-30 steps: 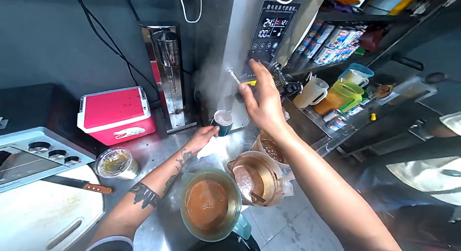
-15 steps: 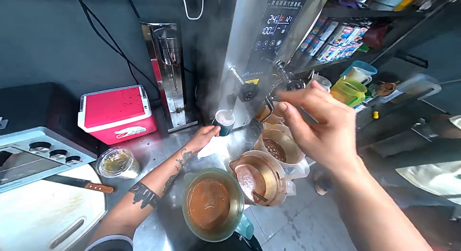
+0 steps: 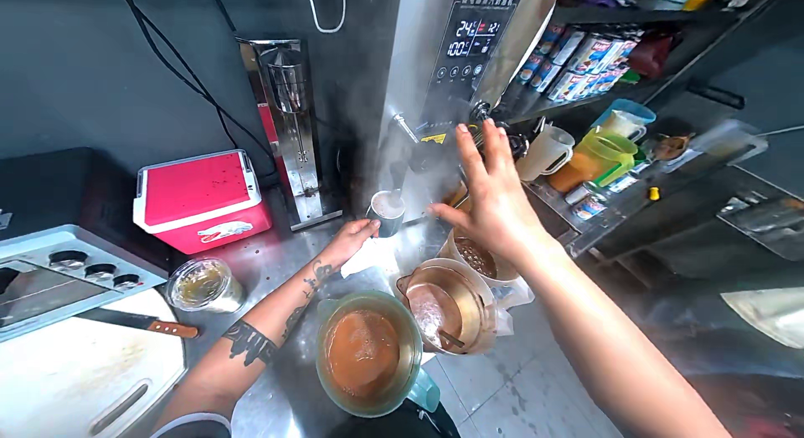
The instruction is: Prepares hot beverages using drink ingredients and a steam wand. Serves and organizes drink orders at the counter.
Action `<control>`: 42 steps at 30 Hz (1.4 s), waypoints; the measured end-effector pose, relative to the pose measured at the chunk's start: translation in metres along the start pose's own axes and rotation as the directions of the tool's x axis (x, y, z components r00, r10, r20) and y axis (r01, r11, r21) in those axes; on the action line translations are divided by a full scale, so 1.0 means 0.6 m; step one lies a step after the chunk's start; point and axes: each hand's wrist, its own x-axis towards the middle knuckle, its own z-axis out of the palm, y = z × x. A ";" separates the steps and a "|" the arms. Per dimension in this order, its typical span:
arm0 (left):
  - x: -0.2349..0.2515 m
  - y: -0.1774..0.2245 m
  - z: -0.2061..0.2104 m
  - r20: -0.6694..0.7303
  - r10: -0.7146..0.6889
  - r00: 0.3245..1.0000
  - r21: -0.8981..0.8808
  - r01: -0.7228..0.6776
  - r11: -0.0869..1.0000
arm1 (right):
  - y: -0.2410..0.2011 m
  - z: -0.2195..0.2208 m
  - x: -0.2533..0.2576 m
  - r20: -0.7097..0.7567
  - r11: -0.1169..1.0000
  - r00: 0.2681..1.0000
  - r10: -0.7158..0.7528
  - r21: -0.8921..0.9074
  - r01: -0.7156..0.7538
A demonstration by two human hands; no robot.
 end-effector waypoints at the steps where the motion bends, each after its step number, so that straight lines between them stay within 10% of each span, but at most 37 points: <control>1: -0.001 0.002 0.001 -0.004 -0.005 1.000 -0.003 0.005 1.000 | -0.001 0.012 0.012 -0.010 0.999 0.999 -0.039 0.013 0.039; 20: -0.016 0.020 0.011 -0.052 -0.025 0.998 0.029 0.026 0.999 | 0.019 0.107 0.096 -0.037 0.956 0.956 -0.292 -0.002 0.292; 24: -0.006 0.007 0.011 -0.054 0.007 0.999 0.064 -0.004 0.998 | 0.005 0.114 0.084 -0.053 0.961 0.998 -0.026 0.275 0.039; 27: -0.019 0.031 0.017 -0.078 -0.024 0.997 0.036 0.027 0.999 | -0.035 0.113 0.087 0.162 0.530 0.872 0.461 0.738 -0.417; 30: -0.018 0.026 0.017 -0.085 -0.008 0.996 0.050 0.012 0.999 | -0.044 0.108 0.096 0.406 0.105 0.725 0.556 0.831 -0.546; 37: 0.003 0.009 0.017 -0.071 -0.039 0.997 0.124 0.047 0.991 | -0.020 0.094 0.090 0.051 0.908 0.979 0.199 0.365 -0.203; 42: 0.007 -0.006 0.015 -0.041 -0.009 0.999 0.101 0.013 0.995 | -0.004 0.103 0.096 0.015 0.992 0.992 -0.125 0.004 0.125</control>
